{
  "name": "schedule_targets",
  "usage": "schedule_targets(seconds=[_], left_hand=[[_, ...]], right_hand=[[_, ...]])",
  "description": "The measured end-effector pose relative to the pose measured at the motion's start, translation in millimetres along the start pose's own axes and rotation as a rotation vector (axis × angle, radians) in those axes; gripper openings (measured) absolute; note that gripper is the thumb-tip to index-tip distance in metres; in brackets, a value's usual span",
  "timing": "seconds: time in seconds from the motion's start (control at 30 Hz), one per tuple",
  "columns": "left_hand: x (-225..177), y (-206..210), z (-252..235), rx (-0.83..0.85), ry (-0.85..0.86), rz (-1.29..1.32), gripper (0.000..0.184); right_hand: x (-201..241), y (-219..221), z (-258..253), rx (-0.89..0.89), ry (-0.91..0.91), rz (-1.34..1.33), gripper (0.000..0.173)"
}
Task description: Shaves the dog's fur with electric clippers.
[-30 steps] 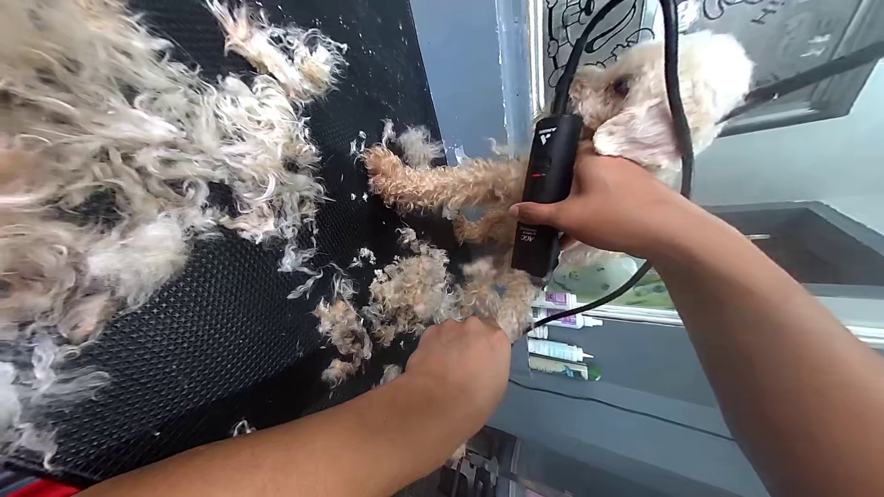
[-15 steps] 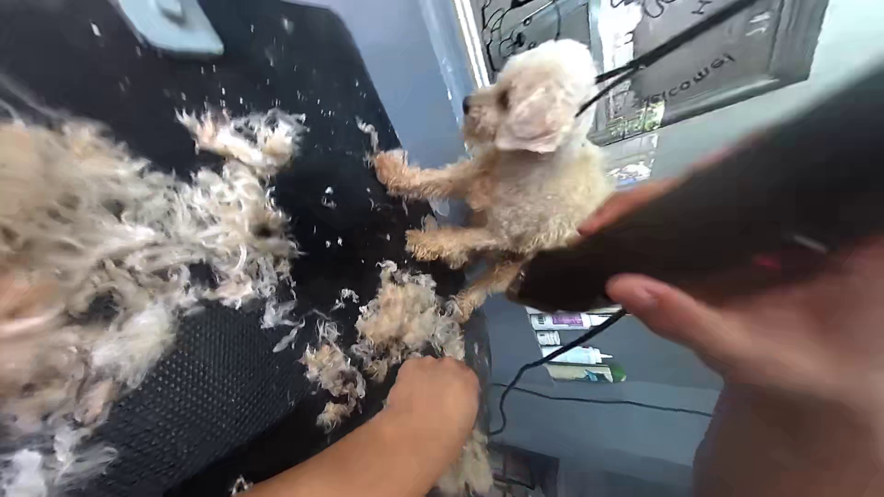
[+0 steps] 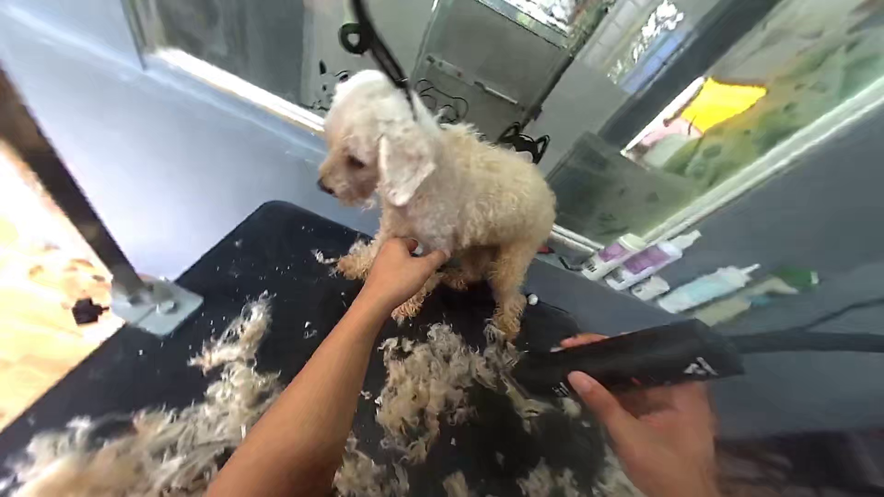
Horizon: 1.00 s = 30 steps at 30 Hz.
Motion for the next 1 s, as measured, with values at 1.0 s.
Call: schedule_targets(seconds=[1.0], left_hand=[[-9,34,-66,0.237,-0.23,0.704,0.015]], right_hand=[[-72,124,-95,0.078,-0.052,0.066,0.049]])
Point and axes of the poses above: each hand's wrist, its own z-axis away from the middle knuckle, its own y-axis out of the palm, x = y × z, the point moved 4 cm from there along -z, towards the middle knuckle
